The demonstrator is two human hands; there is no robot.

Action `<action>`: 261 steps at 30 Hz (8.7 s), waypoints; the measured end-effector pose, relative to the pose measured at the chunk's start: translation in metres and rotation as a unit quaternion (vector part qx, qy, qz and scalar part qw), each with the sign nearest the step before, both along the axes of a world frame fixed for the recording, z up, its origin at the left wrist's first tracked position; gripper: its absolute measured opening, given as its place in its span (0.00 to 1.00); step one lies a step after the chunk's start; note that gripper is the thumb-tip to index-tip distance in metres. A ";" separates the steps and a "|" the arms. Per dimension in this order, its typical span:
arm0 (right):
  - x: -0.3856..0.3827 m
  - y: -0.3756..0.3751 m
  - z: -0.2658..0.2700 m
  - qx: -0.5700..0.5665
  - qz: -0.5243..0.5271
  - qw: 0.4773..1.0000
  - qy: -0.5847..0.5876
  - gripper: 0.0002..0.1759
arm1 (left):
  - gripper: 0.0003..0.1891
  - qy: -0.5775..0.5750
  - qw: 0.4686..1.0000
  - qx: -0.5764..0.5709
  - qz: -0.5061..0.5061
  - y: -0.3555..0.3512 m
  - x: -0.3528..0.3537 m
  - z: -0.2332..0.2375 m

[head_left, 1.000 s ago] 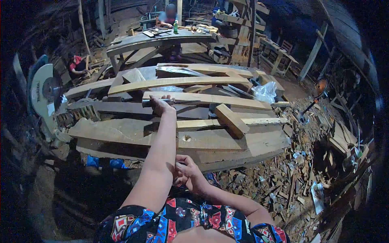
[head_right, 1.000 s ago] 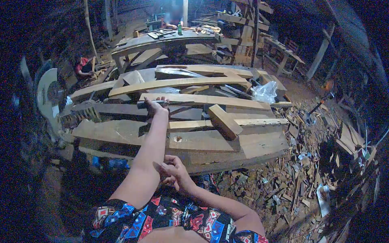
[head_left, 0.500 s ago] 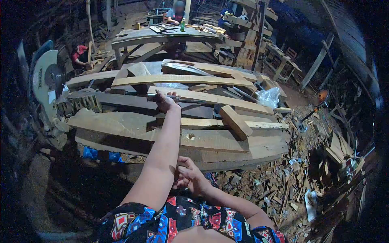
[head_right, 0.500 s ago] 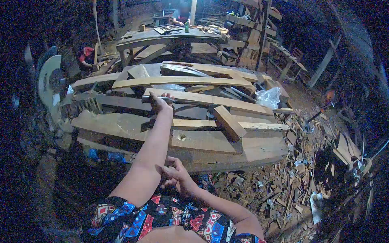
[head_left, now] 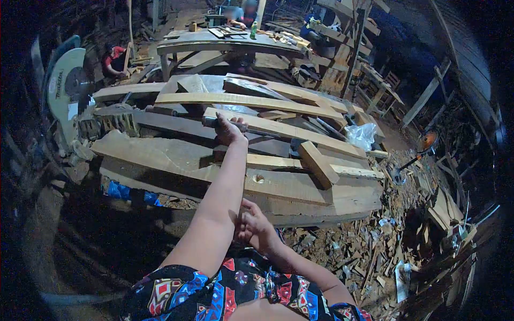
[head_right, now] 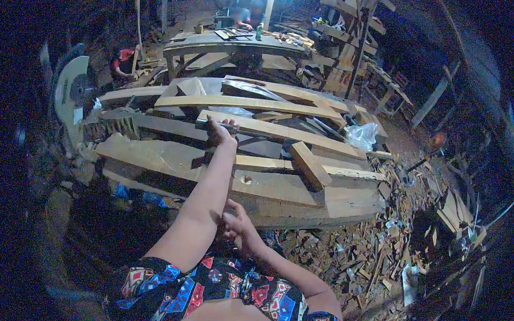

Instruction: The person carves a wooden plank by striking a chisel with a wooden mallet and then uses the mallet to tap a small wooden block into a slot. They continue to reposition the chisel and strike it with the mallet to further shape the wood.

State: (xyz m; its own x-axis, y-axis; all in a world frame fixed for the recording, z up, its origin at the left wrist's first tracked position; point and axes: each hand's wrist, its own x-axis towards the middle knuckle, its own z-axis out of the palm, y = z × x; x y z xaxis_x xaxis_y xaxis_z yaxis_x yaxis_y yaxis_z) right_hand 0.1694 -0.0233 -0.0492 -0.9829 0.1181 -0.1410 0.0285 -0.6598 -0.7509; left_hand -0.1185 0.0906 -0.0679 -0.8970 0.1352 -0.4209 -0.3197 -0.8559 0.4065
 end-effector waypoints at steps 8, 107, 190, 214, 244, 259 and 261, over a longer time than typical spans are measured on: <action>0.002 -0.007 0.015 0.018 -0.083 0.996 0.008 0.27 | 0.30 0.012 1.000 -0.011 0.002 -0.003 0.004 0.005; -0.004 0.169 0.020 0.828 -0.369 0.354 -0.230 0.33 | 0.13 0.347 0.928 0.017 -0.135 -0.081 0.065 0.123; 0.043 0.140 0.246 0.666 -0.140 0.731 -0.049 0.27 | 0.12 0.682 0.630 -0.368 -0.039 -0.050 0.174 0.097; 0.025 0.143 0.134 0.647 -0.200 0.733 -0.071 0.26 | 0.10 0.509 0.823 -0.235 -0.094 -0.083 0.131 0.092; 0.013 0.160 0.027 0.304 -0.321 0.897 -0.016 0.14 | 0.13 0.440 0.874 -0.183 -0.097 -0.092 0.139 0.112; 0.009 0.194 0.066 0.485 -0.304 0.820 -0.006 0.15 | 0.12 0.492 0.814 -0.290 -0.109 -0.073 0.140 0.107; 0.014 0.183 0.129 0.333 -0.352 0.865 0.132 0.19 | 0.14 0.545 0.741 -0.392 -0.026 -0.064 0.136 0.104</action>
